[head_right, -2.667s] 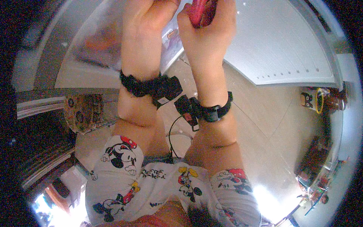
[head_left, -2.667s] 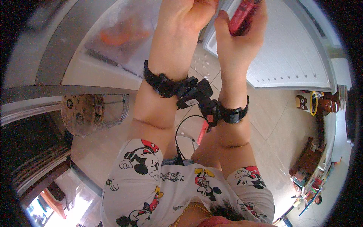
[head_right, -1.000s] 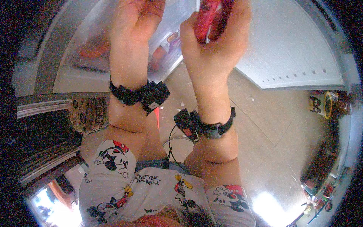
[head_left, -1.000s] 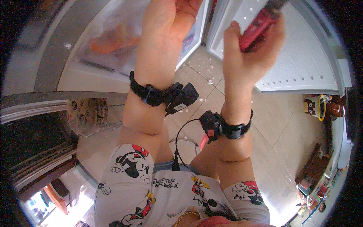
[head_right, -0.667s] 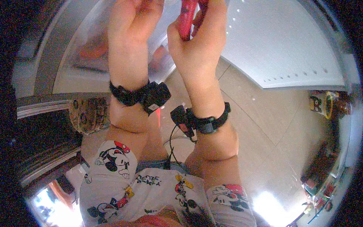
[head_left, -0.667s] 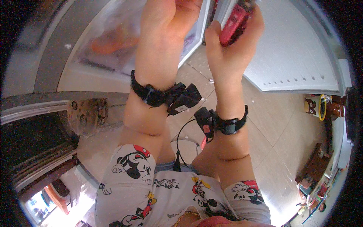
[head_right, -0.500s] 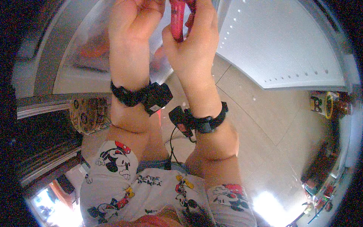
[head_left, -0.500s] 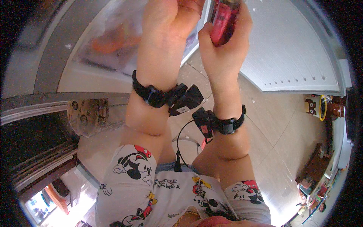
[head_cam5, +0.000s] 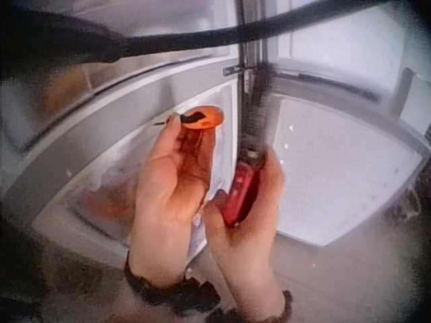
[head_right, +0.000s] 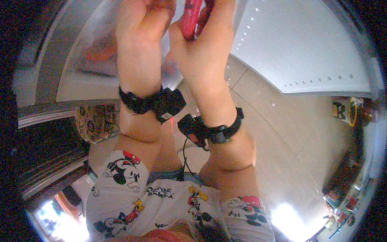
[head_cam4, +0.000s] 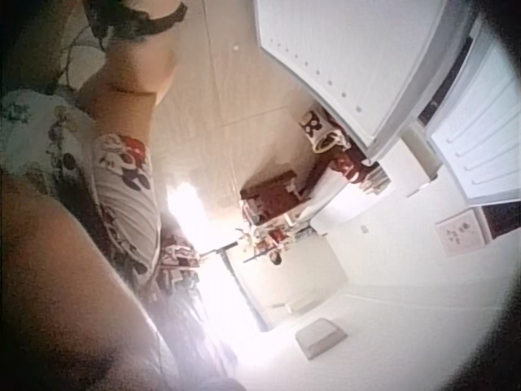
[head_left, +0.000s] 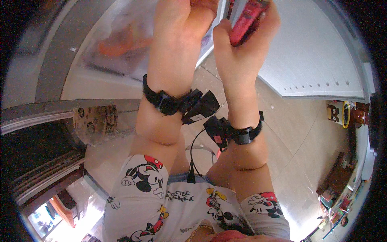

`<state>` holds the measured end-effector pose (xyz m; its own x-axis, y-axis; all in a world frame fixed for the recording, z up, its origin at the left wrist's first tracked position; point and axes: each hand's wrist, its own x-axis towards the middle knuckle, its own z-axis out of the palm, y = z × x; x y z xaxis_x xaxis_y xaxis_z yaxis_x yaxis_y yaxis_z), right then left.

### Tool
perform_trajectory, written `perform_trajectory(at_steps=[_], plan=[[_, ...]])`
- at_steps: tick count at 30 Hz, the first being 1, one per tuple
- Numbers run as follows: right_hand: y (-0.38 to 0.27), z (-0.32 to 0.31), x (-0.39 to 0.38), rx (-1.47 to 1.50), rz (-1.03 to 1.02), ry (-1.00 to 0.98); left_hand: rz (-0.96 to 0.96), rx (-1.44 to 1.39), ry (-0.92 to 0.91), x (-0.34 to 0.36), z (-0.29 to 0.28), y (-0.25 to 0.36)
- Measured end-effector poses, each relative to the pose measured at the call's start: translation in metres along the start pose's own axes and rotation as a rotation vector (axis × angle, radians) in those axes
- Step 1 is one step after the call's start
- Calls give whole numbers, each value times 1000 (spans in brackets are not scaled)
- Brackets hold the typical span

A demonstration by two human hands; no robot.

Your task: The person uses pliers and a screwdriver to manipulate parts on the bottom hinge of a refrigerator door while positioned on the floor.

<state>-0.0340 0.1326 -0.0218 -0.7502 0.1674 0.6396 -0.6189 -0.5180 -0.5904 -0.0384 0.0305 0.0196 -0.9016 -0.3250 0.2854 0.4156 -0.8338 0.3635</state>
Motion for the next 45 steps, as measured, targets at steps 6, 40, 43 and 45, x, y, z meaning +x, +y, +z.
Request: perform_trajectory(at_steps=[6,40,43,45], plan=[[-10,-24,12,-573,-128,-293,-3,31,31,1,0,-3],[-17,-32,23,-445,-102,-252,19,217,197,3,-21,-2],[-15,-34,25,-494,-130,-261,59,182,176,8,-24,2],[-18,-33,27,-475,-79,-252,62,170,131,8,-17,3]])
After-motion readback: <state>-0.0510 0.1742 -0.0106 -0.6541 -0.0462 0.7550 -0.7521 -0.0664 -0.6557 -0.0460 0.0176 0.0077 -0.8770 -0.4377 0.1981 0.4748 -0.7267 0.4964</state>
